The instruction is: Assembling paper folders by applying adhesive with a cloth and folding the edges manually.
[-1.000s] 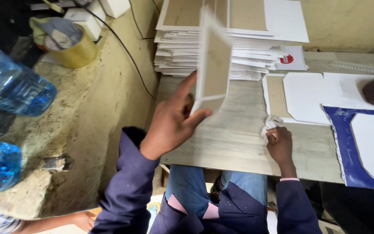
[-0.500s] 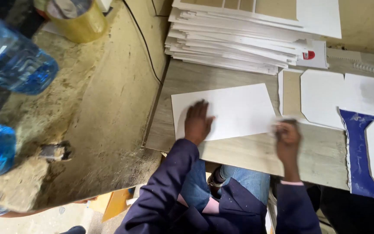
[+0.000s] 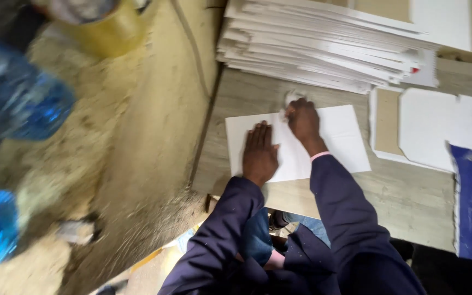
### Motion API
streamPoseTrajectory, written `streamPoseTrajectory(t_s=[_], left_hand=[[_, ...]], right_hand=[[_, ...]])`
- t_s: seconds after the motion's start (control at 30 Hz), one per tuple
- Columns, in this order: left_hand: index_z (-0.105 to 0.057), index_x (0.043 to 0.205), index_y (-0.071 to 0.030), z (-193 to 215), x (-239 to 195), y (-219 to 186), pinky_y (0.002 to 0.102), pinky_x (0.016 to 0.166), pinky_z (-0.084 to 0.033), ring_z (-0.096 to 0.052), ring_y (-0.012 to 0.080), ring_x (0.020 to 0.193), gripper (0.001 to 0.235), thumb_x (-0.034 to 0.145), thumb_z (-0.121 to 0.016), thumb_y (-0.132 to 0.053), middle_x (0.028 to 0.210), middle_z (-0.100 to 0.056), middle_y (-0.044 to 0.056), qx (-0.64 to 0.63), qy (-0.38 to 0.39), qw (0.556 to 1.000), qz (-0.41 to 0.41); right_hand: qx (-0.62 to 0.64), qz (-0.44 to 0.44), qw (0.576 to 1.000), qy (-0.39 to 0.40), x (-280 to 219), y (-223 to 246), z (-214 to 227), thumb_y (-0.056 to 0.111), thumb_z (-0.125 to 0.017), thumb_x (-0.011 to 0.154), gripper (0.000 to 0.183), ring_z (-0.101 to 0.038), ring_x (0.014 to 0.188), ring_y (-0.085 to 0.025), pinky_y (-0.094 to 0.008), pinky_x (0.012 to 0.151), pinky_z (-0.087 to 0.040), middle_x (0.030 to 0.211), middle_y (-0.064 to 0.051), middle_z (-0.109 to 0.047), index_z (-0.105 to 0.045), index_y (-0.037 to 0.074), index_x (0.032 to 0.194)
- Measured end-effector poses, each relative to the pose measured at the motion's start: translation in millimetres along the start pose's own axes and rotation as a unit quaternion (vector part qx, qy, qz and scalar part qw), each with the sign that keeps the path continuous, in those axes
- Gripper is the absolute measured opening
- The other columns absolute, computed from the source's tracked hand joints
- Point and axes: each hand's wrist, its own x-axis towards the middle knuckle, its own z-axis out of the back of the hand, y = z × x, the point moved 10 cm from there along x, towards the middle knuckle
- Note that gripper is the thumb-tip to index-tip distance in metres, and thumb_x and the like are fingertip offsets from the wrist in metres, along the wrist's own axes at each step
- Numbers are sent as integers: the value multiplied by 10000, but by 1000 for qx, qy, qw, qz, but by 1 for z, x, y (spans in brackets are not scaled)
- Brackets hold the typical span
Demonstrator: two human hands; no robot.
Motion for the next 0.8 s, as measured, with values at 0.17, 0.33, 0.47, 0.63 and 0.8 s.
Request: streamPoseTrajectory(t_s=[0.17,0.33,0.47,0.63,0.8], left_hand=[[-460,1606,-7,8,-6,7,537,1361,-219,-390,366,1608,587,1120,-443,-336,1690,-445,234,-16,-27,999,28],[-396,1655,-35,-1,-5,12,499,1401,-139,-312,320,1659,590,1161,-341,-354,1754,-372,198,-25,34,998,43],[-508,1568,7,12,-2,2,553,1351,-252,-432,380,1582,563,1082,-525,-277,1659,-488,250,-43,-39,998,4],[-547,1511,42,-6,-3,1,566,1294,-309,-471,404,1528,610,994,-621,-274,1636,-512,235,-18,-105,993,-52],[-504,1563,4,-1,-3,2,549,1337,-226,-396,370,1590,571,1095,-507,-323,1679,-457,225,8,-11,1000,-3]], right_hand=[[-25,6,1000,-3,-38,-5,-17,198,-750,1010,135,-680,1049,-423,-535,904,-589,1052,-161,-687,-744,66,1038],[-17,-19,999,23,-158,10,21,176,-747,987,94,-679,1093,-425,-531,963,-571,1068,-152,-689,-774,97,1030],[230,-79,970,22,-238,-12,54,103,-689,984,91,-672,1014,-339,-462,958,-546,997,-123,-711,-776,102,1012],[439,-178,881,-2,-391,-144,90,306,-566,1101,317,-711,1133,-219,-356,1011,-541,1251,-89,-763,-755,61,1169],[604,-250,739,-164,-550,-220,187,91,-697,890,518,-663,1214,-416,-532,1016,-531,1429,-294,-658,-617,-84,1371]])
